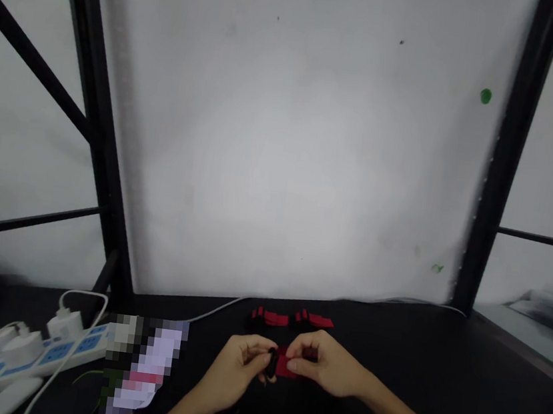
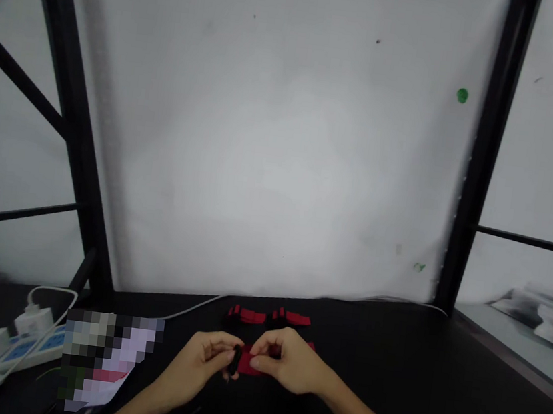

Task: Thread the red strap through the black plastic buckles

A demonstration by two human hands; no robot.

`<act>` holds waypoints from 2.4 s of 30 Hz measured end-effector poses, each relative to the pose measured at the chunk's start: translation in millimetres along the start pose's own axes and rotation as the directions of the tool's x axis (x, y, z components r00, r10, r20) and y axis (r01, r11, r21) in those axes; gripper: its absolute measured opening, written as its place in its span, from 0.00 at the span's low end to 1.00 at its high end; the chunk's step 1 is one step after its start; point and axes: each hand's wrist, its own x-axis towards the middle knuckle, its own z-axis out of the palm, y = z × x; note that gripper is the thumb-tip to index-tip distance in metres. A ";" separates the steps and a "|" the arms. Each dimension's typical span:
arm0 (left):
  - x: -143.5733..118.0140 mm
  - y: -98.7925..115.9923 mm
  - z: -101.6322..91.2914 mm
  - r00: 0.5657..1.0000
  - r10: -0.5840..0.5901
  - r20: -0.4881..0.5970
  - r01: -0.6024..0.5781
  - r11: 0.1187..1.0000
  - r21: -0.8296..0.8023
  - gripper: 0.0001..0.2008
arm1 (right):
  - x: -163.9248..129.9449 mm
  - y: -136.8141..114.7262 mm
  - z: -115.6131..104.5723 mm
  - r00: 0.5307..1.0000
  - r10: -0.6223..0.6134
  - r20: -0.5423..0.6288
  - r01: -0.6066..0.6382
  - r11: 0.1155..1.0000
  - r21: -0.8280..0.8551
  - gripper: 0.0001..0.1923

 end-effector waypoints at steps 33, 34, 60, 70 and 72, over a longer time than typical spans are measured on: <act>-2.3 4.1 8.3 0.957 0.121 -0.263 -0.054 0.967 0.248 0.10 | -6.3 -9.8 14.7 0.998 -0.028 0.048 0.050 0.838 -0.543 0.15; -2.6 5.4 7.0 0.955 0.130 -0.265 -0.064 0.968 0.243 0.10 | -7.1 -8.7 10.9 0.998 -0.018 0.059 0.048 0.838 -0.544 0.19; -6.7 2.8 7.0 0.980 0.168 -0.107 -0.162 0.985 0.058 0.05 | -0.8 -0.2 4.6 1.000 0.010 -0.022 -0.007 0.993 0.116 0.21; -6.1 -1.3 9.2 0.984 0.151 -0.099 -0.154 0.988 -0.023 0.05 | -2.2 0.5 -0.4 0.999 0.011 0.048 -0.014 0.998 0.062 0.20; -6.9 -1.5 9.1 0.986 0.152 -0.065 -0.154 0.988 -0.027 0.06 | -2.6 0.7 -0.7 0.998 0.010 0.060 -0.013 0.998 0.056 0.21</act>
